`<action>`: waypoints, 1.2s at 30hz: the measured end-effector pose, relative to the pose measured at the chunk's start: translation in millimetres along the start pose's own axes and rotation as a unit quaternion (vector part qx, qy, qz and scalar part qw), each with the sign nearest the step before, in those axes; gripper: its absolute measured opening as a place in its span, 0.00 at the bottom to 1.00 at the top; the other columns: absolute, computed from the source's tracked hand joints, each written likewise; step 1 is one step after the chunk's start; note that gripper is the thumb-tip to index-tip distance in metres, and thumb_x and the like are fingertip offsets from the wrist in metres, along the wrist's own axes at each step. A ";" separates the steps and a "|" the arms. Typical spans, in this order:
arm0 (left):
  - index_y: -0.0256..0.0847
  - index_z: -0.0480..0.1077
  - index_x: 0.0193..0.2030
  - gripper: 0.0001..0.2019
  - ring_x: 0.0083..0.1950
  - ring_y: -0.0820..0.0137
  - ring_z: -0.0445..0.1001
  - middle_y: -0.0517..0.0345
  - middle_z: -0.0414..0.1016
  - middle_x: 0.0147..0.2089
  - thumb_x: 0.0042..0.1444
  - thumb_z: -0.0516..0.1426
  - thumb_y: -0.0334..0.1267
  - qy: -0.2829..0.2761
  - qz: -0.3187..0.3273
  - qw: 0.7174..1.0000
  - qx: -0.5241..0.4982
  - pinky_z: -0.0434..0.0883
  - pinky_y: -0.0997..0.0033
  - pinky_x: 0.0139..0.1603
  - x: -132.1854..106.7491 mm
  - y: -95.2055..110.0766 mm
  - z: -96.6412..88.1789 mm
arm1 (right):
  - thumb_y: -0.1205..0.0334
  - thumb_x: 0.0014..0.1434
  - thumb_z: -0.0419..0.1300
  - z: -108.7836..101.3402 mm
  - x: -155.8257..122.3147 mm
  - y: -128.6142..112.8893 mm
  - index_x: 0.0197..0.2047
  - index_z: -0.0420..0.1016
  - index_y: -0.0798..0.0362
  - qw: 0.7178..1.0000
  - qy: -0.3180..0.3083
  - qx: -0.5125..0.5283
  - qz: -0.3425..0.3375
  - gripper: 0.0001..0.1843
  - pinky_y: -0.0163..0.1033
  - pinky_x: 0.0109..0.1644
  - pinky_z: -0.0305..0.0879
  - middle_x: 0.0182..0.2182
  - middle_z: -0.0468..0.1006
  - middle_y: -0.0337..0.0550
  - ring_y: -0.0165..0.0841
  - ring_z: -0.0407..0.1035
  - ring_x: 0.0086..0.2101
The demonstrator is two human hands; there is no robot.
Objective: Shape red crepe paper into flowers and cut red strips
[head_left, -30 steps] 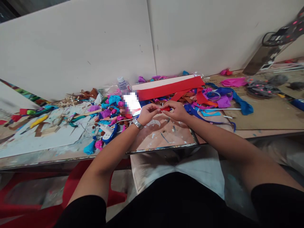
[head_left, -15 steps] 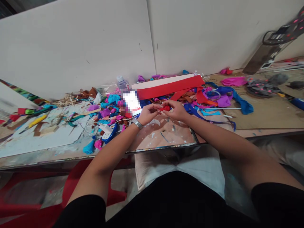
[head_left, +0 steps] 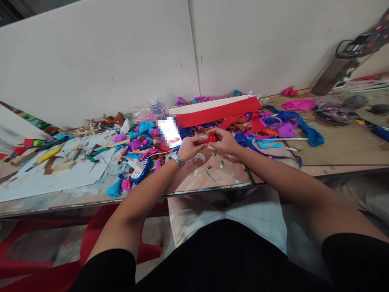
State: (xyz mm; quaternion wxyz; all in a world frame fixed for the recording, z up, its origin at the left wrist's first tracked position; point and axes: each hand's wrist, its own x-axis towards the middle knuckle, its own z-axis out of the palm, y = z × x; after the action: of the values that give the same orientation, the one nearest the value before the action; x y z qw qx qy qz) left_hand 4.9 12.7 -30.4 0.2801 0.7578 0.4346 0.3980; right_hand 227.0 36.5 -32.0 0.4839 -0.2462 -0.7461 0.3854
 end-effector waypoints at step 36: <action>0.35 0.81 0.40 0.23 0.30 0.68 0.80 0.53 0.83 0.31 0.51 0.73 0.55 -0.069 -0.082 0.975 -0.195 0.78 0.67 0.35 1.3 4.6 -1.6 | 0.59 0.53 0.71 -3.3 -1.5 -4.0 0.51 0.79 0.53 0.999 -0.047 0.006 0.007 0.22 0.36 0.36 0.68 0.38 0.81 0.41 0.30 0.70 0.31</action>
State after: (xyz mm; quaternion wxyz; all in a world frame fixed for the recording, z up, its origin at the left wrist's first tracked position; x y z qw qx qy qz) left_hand 5.9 11.8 -25.6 0.4833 0.6759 0.3890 0.3978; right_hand 230.7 34.2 -28.8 0.4471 -0.2308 -0.7639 0.4041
